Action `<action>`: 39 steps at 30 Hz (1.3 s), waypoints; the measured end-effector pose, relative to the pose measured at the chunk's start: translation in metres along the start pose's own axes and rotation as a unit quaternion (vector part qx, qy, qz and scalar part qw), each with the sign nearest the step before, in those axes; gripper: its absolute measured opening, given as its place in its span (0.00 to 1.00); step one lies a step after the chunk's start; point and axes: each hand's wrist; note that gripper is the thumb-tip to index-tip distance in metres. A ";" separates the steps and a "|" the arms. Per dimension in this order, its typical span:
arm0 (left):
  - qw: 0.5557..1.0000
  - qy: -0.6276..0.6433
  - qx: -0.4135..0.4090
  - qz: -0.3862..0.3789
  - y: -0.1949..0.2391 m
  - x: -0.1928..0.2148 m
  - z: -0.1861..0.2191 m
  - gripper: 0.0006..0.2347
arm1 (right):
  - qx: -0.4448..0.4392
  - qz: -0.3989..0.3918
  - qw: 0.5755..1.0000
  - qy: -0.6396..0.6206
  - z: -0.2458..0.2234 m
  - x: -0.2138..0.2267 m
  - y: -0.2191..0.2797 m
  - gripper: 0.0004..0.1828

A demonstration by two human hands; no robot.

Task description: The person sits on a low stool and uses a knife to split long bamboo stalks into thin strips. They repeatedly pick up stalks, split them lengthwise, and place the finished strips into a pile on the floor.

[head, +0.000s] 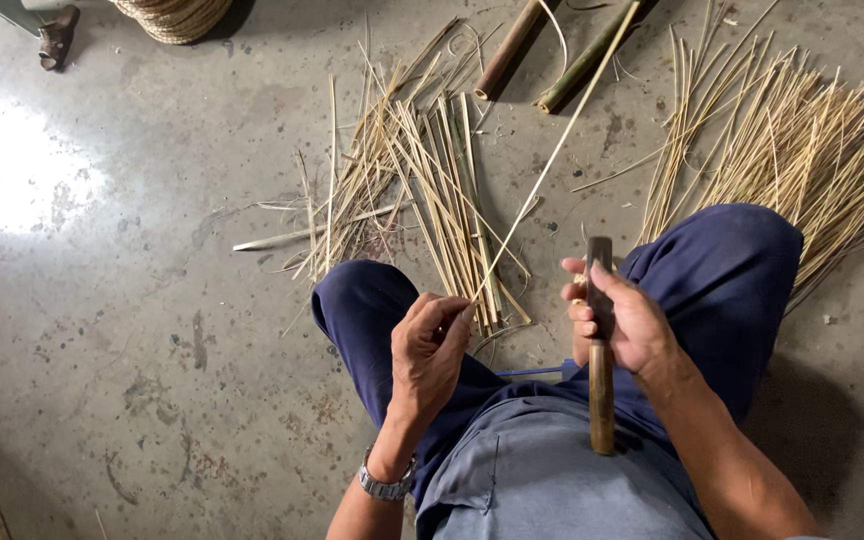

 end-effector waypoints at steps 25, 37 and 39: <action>0.880 0.372 0.255 -0.147 0.001 0.015 -0.007 0.07 | 0.076 -0.108 0.988 -0.075 -0.019 -0.002 0.027 0.09; 0.931 0.261 0.208 -0.151 0.005 0.015 0.003 0.08 | 0.166 -0.325 0.860 0.356 -0.027 -0.083 0.064 0.22; 0.930 0.252 0.211 -0.165 0.007 0.017 0.004 0.08 | 0.087 -0.295 0.875 0.374 -0.024 -0.100 0.070 0.37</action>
Point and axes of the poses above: each hand's wrist, its own y-axis away from the middle knuckle, its own x-axis out of the back of the hand, z = x × y, and after that the axes turned 8 degrees about x, right-handed
